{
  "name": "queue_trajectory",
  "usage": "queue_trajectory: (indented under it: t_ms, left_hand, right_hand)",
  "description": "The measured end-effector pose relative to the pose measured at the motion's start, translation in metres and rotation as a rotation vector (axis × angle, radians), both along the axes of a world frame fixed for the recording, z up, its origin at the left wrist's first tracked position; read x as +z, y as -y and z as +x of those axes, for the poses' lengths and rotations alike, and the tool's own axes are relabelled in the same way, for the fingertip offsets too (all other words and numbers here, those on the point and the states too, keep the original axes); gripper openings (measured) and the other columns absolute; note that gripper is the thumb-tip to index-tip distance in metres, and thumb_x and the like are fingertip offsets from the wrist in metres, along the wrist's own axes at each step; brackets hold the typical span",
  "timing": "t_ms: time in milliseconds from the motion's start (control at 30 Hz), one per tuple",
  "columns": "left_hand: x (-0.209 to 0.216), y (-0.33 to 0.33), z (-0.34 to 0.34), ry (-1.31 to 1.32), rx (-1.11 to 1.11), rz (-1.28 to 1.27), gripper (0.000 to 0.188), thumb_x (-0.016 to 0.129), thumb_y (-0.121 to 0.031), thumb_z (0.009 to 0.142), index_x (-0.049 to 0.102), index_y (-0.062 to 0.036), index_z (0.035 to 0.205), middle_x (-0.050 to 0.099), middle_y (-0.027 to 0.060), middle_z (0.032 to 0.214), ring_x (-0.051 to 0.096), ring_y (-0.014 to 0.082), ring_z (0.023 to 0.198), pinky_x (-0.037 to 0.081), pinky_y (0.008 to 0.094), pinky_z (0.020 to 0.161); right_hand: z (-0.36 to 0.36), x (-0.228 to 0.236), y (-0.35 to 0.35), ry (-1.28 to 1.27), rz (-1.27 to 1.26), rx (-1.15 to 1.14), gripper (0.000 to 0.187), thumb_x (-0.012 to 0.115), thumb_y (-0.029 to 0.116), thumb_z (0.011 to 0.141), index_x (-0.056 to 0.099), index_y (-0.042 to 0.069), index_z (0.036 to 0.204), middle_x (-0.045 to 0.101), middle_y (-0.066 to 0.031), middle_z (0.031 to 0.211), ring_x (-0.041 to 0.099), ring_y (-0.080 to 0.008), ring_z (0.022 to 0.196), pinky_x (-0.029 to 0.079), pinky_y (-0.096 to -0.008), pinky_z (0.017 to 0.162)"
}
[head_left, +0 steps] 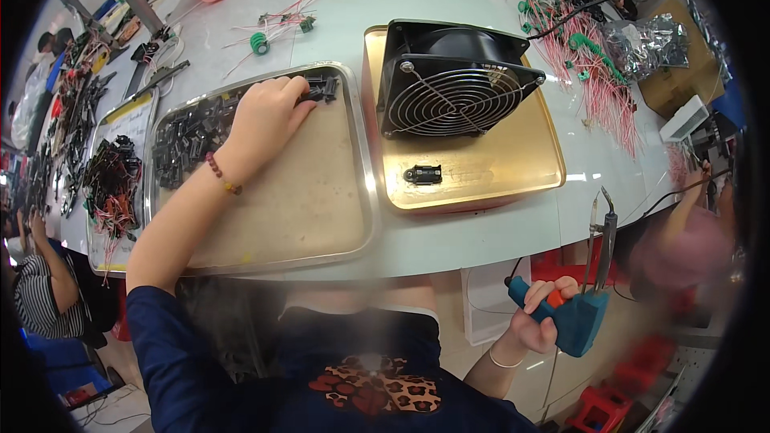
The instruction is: The person solders wires onto switch components using a soldering iron, taking components and wire assemblies from trays, positioning them on a stand near an exhaust fan, and joining them together with the soldering iron.
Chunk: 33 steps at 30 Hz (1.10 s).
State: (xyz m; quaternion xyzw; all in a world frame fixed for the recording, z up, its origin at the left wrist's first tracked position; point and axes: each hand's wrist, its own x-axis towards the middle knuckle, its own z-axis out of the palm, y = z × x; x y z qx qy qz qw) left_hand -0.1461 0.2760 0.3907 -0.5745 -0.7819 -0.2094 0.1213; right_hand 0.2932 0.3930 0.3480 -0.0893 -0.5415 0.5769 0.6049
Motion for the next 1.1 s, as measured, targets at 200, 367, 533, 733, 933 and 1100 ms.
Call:
queue_trajectory:
  t_ms: [200, 367, 533, 733, 933, 1100]
  left_hand:
    - [0.006, 0.009, 0.026, -0.083, -0.234, 0.007, 0.015, 0.072, -0.013, 0.08, 0.062, -0.0031, 0.087, 0.066, 0.0104, 0.094, 0.063, 0.0304, 0.084, 0.051, 0.038, 0.074]
    - [-0.001, 0.013, 0.022, 0.134, -0.135, 0.073, 0.014, 0.071, -0.007, 0.081, 0.063, -0.0017, 0.091, 0.068, 0.0113, 0.089, 0.065, 0.0275, 0.082, 0.053, 0.035, 0.073]
    - [0.025, 0.012, 0.054, 0.322, -0.121, 0.312, 0.012, 0.071, 0.0, 0.076, 0.067, -0.0017, 0.088, 0.069, 0.0091, 0.084, 0.067, 0.0229, 0.077, 0.053, 0.0305, 0.069]
    - [0.07, -0.025, 0.14, 0.103, -0.534, 0.349, 0.02, 0.076, 0.001, 0.069, 0.069, -0.0041, 0.086, 0.07, 0.009, 0.084, 0.066, 0.0226, 0.072, 0.053, 0.0312, 0.063]
    - [0.053, -0.07, 0.145, 0.123, -0.599, 0.12, 0.008, 0.07, -0.004, 0.075, 0.065, -0.0019, 0.081, 0.067, 0.0088, 0.077, 0.057, 0.0258, 0.067, 0.049, 0.0345, 0.064]
    - [0.053, -0.07, 0.151, 0.175, -0.53, 0.029, 0.007, 0.068, -0.001, 0.073, 0.063, -0.0021, 0.076, 0.063, 0.0085, 0.071, 0.053, 0.0259, 0.063, 0.046, 0.0352, 0.06]
  right_hand:
    - [0.011, -0.004, 0.007, 0.068, 0.02, -0.069, 0.053, 0.064, 0.019, 0.07, 0.047, -0.005, 0.114, 0.049, -0.0183, 0.111, 0.051, -0.0151, 0.053, 0.037, -0.0277, 0.053]
    - [0.006, -0.004, 0.004, 0.066, 0.006, -0.068, 0.052, 0.064, 0.019, 0.07, 0.047, -0.005, 0.113, 0.049, -0.0187, 0.111, 0.051, -0.0153, 0.053, 0.038, -0.0273, 0.052]
    - [0.007, -0.008, 0.002, 0.03, 0.014, -0.074, 0.051, 0.065, 0.02, 0.07, 0.049, -0.005, 0.112, 0.051, -0.019, 0.111, 0.052, -0.0154, 0.051, 0.038, -0.0277, 0.052]
    - [0.004, -0.003, 0.002, -0.066, 0.035, -0.024, 0.052, 0.065, 0.017, 0.07, 0.049, -0.006, 0.114, 0.051, -0.0189, 0.112, 0.053, -0.0162, 0.051, 0.038, -0.028, 0.052]
    - [0.008, -0.008, 0.005, -0.063, 0.03, 0.014, 0.05, 0.065, 0.017, 0.071, 0.049, -0.005, 0.113, 0.049, -0.0186, 0.115, 0.054, -0.0177, 0.053, 0.038, -0.0294, 0.054]
    - [0.012, -0.012, 0.002, -0.048, -0.006, 0.007, 0.049, 0.065, 0.016, 0.071, 0.049, -0.005, 0.112, 0.049, -0.0179, 0.114, 0.055, -0.0178, 0.054, 0.038, -0.0297, 0.054]
